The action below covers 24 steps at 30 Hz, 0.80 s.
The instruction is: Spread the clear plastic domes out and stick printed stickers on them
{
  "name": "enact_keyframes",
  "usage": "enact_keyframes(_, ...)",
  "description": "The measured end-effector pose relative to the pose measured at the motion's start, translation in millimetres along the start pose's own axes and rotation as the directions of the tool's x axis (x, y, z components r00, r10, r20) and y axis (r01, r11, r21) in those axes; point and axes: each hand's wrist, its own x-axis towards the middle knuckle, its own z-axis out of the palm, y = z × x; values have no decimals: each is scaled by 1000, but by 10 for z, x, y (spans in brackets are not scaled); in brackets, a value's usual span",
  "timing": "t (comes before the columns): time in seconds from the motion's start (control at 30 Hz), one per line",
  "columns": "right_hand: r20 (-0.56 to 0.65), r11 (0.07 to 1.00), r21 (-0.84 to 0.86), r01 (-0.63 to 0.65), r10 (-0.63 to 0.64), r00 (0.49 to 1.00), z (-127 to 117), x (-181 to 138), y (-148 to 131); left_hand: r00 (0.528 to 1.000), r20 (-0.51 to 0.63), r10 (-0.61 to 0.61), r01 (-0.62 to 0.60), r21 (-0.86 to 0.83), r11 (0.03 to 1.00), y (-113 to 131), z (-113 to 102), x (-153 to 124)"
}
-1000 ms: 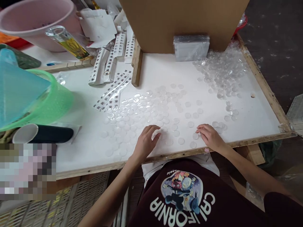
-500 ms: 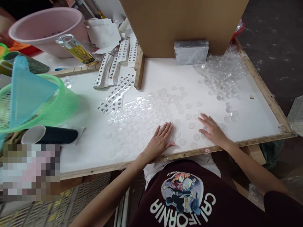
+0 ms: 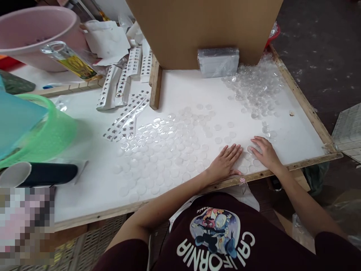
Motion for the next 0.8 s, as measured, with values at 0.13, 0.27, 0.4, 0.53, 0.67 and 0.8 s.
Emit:
enact_keyframes(0.13,0,1000,-5,26,-26,1000,-71,-66,-70,1000,2,-21,21,28,999,-84,26,-18)
enact_keyframes(0.27,146,990,2,138,-137,980,-69,-126,-231,996,-38,-79,79,-11,997,-107,-23,-28)
enact_keyframes(0.4,221,981,-66,182,-163,961,-33,-148,-335,988,-61,-142,138,-66,988,-90,-101,55)
enact_keyframes(0.53,223,981,-88,171,-148,964,-30,-125,-350,987,-36,-156,153,-55,987,-98,-182,111)
enact_keyframes(0.67,219,987,-42,153,-140,966,-38,-83,-353,972,-66,-226,214,-153,965,-154,-205,131)
enact_keyframes(0.8,207,988,-6,155,-151,967,-30,-37,-398,909,-96,-406,355,-332,874,-227,-217,201)
